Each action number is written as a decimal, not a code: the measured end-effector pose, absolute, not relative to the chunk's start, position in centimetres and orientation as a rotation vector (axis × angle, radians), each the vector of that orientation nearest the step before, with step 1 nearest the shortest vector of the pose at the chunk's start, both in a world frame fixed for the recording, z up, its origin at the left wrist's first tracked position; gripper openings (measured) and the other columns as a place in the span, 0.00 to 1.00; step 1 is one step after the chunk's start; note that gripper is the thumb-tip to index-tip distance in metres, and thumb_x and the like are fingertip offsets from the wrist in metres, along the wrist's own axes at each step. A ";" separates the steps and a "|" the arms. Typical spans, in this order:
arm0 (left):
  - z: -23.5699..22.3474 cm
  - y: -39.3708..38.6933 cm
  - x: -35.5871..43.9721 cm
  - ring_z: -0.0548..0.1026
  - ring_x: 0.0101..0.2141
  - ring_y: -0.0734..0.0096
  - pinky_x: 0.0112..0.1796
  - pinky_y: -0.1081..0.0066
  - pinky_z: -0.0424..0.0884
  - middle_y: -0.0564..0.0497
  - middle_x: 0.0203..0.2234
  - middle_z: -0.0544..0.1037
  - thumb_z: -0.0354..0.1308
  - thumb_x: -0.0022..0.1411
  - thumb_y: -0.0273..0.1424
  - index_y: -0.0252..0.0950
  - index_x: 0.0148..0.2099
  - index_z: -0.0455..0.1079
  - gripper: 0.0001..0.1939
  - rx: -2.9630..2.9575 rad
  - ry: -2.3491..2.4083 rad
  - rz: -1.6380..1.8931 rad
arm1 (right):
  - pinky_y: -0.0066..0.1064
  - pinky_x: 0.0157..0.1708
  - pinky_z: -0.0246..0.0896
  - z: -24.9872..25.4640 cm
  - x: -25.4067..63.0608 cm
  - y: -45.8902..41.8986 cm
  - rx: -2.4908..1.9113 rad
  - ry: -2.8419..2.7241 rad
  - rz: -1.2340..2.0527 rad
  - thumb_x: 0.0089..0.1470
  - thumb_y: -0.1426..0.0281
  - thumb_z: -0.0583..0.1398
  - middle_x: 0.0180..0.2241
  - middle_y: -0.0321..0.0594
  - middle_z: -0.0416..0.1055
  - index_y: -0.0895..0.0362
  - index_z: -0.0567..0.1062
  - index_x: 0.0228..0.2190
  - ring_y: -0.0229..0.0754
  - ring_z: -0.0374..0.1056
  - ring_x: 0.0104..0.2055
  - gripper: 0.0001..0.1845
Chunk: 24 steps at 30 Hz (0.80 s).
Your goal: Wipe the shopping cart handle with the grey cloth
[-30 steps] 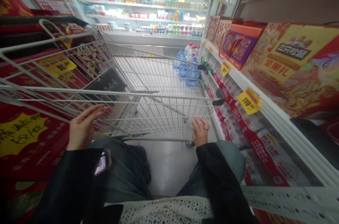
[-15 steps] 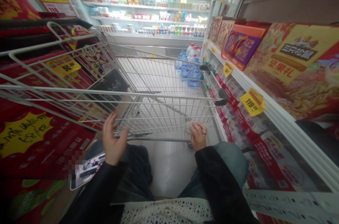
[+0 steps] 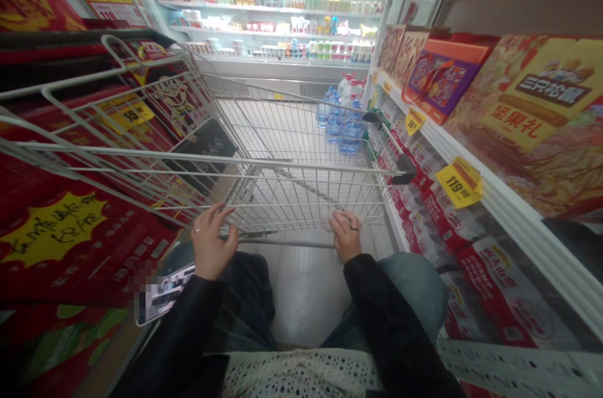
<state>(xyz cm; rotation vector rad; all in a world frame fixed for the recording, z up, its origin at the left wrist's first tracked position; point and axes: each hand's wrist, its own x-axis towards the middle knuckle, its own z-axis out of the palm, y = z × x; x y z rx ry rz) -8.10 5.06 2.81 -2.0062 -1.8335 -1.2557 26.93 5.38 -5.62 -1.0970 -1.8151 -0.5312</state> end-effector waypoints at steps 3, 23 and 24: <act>3.0 5.4 -8.1 0.71 0.57 0.49 0.58 0.50 0.65 0.44 0.54 0.76 0.58 0.60 0.28 0.40 0.47 0.76 0.13 -1.981 -1.805 -1.283 | 0.48 0.56 0.60 -5.4 26.3 6.1 -1.092 -1.820 -0.530 0.54 0.84 0.56 0.51 0.43 0.76 0.52 0.75 0.47 0.49 0.64 0.57 0.23; 3.3 5.0 -7.0 0.72 0.56 0.50 0.54 0.52 0.65 0.46 0.55 0.77 0.58 0.57 0.26 0.40 0.34 0.73 0.04 -1.981 -1.857 -1.307 | 0.43 0.53 0.62 -6.2 22.0 6.4 -1.012 -1.908 -0.461 0.54 0.84 0.55 0.48 0.41 0.79 0.53 0.77 0.48 0.46 0.66 0.54 0.24; 3.2 5.0 -6.9 0.72 0.56 0.50 0.54 0.52 0.65 0.46 0.55 0.77 0.59 0.57 0.26 0.40 0.33 0.72 0.03 -1.983 -1.860 -1.305 | 0.43 0.54 0.61 -6.2 21.7 6.5 -1.007 -1.915 -0.454 0.54 0.84 0.55 0.49 0.40 0.78 0.52 0.77 0.48 0.46 0.66 0.55 0.24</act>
